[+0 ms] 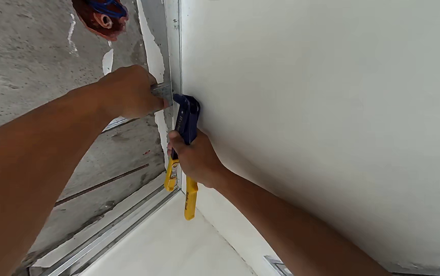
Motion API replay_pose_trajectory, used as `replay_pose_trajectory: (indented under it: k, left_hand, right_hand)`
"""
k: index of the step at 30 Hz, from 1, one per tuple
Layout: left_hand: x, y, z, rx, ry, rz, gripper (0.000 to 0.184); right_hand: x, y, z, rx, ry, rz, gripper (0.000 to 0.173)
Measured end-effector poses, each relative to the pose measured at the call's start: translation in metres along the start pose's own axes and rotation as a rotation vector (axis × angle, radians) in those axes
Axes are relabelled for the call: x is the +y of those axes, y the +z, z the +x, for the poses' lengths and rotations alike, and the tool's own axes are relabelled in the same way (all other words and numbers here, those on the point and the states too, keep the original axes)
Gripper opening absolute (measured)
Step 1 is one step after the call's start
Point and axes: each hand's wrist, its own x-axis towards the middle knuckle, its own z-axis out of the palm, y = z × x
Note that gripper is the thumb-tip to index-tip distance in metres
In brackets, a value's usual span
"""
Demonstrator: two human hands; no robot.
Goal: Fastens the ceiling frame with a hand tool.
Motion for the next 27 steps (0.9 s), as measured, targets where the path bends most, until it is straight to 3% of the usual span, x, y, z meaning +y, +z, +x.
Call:
replay_pose_trajectory:
  k: [5, 13, 18, 23, 27]
  left_hand:
    - [0.000, -0.001, 0.001, -0.006, 0.003, 0.009, 0.035]
    - [-0.002, -0.010, -0.001, -0.067, 0.035, -0.053, 0.030]
    - [-0.001, -0.013, -0.006, -0.068, 0.012, -0.045, 0.027]
    - [-0.005, -0.013, -0.010, -0.074, 0.055, -0.036, 0.026]
    - [-0.005, -0.013, -0.010, -0.060, 0.025, -0.065, 0.026]
  right_hand:
    - [0.008, -0.002, 0.007, 0.029, -0.033, -0.106, 0.032]
    - [0.022, 0.031, 0.021, 0.264, -0.111, 0.053, 0.027]
    - [0.022, 0.048, 0.029, 0.393, -0.061, 0.142, 0.032]
    - [0.022, 0.048, 0.021, 0.316, -0.071, 0.176, 0.029]
    - [0.024, 0.038, 0.014, 0.073, 0.013, 0.245, 0.032]
